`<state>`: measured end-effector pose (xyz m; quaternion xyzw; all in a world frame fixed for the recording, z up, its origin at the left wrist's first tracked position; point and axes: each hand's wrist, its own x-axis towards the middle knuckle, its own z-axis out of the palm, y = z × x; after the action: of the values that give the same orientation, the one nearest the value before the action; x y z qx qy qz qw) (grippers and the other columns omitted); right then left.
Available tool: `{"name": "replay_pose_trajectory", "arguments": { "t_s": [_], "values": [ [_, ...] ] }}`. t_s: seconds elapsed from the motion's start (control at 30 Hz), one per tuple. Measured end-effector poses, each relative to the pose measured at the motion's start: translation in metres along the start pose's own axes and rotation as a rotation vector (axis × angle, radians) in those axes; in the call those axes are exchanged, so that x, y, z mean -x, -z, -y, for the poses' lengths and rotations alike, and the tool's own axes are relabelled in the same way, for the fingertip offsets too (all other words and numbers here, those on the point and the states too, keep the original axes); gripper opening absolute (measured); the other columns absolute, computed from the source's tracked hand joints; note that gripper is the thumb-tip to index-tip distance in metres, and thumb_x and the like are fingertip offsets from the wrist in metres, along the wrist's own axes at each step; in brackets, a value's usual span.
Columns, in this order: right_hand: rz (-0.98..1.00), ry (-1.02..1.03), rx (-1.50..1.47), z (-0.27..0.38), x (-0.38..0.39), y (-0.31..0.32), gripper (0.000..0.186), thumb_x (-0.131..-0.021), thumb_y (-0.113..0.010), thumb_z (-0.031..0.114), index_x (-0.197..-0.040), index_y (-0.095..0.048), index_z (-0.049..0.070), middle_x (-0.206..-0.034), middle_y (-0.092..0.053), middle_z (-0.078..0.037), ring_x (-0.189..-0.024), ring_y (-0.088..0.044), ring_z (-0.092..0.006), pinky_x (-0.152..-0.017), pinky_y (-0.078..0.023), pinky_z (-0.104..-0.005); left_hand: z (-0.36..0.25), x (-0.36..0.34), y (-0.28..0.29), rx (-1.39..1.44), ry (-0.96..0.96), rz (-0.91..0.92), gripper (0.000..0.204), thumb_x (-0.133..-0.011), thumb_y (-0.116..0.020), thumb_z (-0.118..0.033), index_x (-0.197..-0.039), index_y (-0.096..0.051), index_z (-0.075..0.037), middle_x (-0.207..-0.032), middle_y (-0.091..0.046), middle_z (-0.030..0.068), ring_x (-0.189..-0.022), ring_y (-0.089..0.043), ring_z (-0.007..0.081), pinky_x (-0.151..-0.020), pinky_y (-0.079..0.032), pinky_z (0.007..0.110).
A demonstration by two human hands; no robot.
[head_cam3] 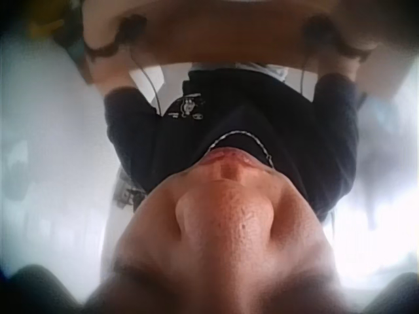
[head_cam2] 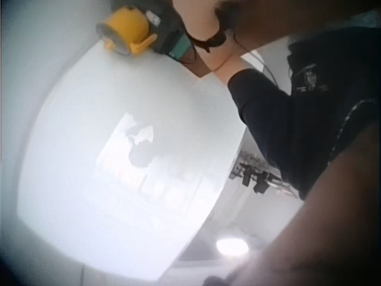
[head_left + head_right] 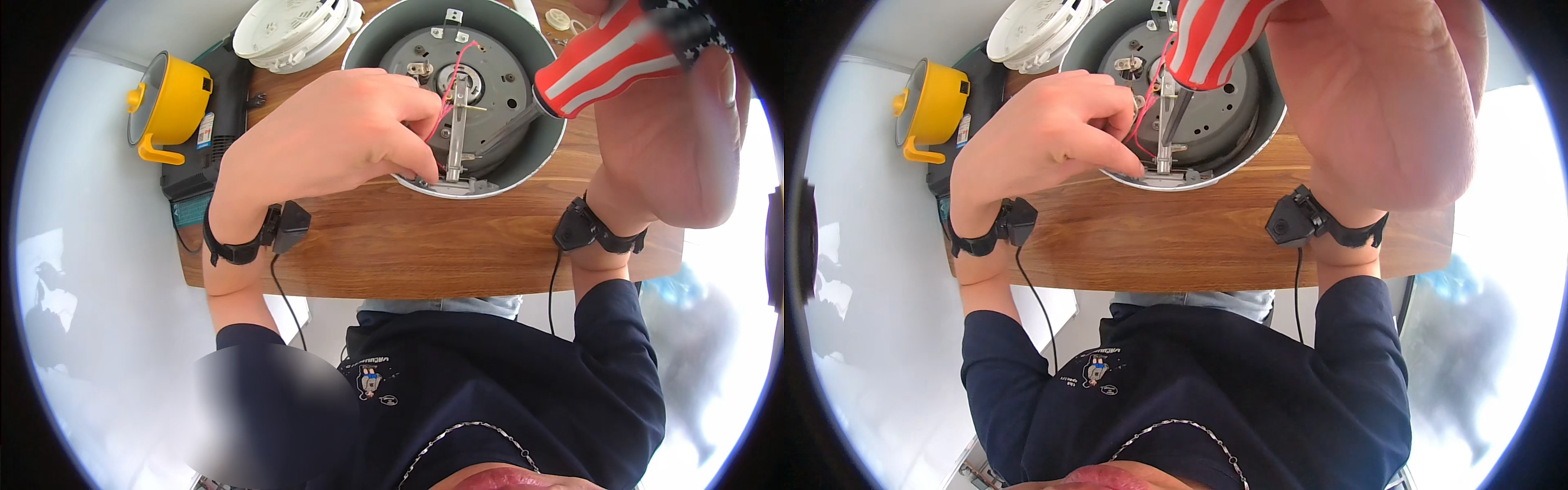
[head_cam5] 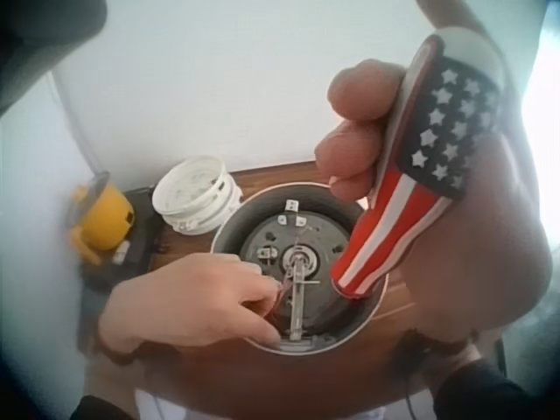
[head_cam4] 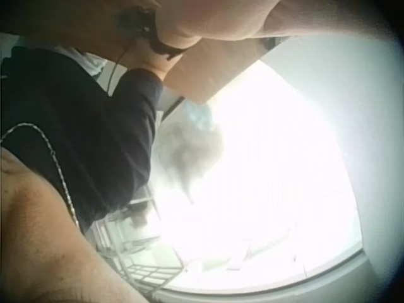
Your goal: The person uses a screwdriver to tighten screws on the internal components of a disassembled appliance. They manipulate wires and small parts within the device's housing on a wooden table.
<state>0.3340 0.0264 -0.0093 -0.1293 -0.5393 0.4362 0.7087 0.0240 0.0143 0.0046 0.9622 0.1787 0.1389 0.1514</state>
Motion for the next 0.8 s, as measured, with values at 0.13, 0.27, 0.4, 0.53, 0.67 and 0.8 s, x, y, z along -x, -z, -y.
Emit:
{"name": "replay_pose_trajectory", "arguments": {
  "t_s": [0.13,0.27,0.4,0.53,0.67,0.8],
  "values": [
    [0.153,-0.109,-0.240,0.005,-0.007,0.002,0.048,-0.110,-0.056,0.032,-0.146,-0.051,0.001,-0.135,-0.066,-0.019,-0.119,-0.068,-0.0320,-0.098,-0.059,-0.0497,0.003,-0.002,0.001,-0.015,-0.057,0.055,0.017,-0.075,-0.079,-0.009,-0.090,-0.078,-0.018,-0.083,-0.056,0.0000,-0.081,-0.061,0.0225,-0.070,-0.050,0.035],
    [-0.017,-0.056,-0.059,-0.001,-0.003,-0.001,0.046,-0.108,-0.059,0.030,-0.143,-0.054,0.001,-0.131,-0.067,-0.017,-0.115,-0.068,-0.0320,-0.096,-0.058,-0.0466,0.003,-0.005,-0.001,-0.076,-0.082,0.101,0.014,-0.074,-0.076,-0.013,-0.088,-0.078,-0.016,-0.083,-0.057,0.0005,-0.083,-0.060,0.0231,-0.073,-0.050,0.035],
    [-0.034,-0.048,-0.038,-0.004,0.001,-0.001,0.046,-0.108,-0.059,0.030,-0.143,-0.053,0.000,-0.128,-0.067,-0.017,-0.112,-0.067,-0.0303,-0.094,-0.057,-0.0449,0.002,-0.008,-0.001,-0.114,-0.134,0.112,0.014,-0.073,-0.073,-0.015,-0.087,-0.077,-0.013,-0.085,-0.059,0.0012,-0.085,-0.060,0.0238,-0.075,-0.049,0.035],
    [-0.038,-0.052,-0.032,-0.007,-0.001,-0.003,0.047,-0.108,-0.059,0.029,-0.144,-0.052,-0.001,-0.126,-0.067,-0.016,-0.109,-0.066,-0.0287,-0.092,-0.057,-0.0431,0.005,-0.006,-0.006,-0.115,-0.178,0.065,0.016,-0.072,-0.074,-0.011,-0.087,-0.075,-0.012,-0.086,-0.060,0.0014,-0.085,-0.061,0.0235,-0.075,-0.050,0.035],
    [-0.041,-0.054,-0.027,-0.010,-0.001,-0.004,0.047,-0.108,-0.058,0.028,-0.144,-0.051,-0.001,-0.124,-0.066,-0.015,-0.106,-0.065,-0.0271,-0.090,-0.056,-0.0413,0.005,-0.006,-0.002,-0.100,-0.180,0.091,0.018,-0.072,-0.074,-0.010,-0.089,-0.076,-0.010,-0.087,-0.062,0.0014,-0.085,-0.062,0.0234,-0.071,-0.052,0.035],
    [-0.040,-0.046,-0.021,-0.011,0.000,-0.005,0.047,-0.108,-0.058,0.027,-0.145,-0.050,-0.002,-0.121,-0.066,-0.014,-0.104,-0.064,-0.0255,-0.088,-0.055,-0.0396,0.005,-0.004,-0.004,-0.070,-0.168,0.102,0.018,-0.072,-0.074,-0.008,-0.090,-0.075,-0.008,-0.087,-0.063,0.0011,-0.085,-0.063,0.0227,-0.066,-0.054,0.034]
  ]
}}
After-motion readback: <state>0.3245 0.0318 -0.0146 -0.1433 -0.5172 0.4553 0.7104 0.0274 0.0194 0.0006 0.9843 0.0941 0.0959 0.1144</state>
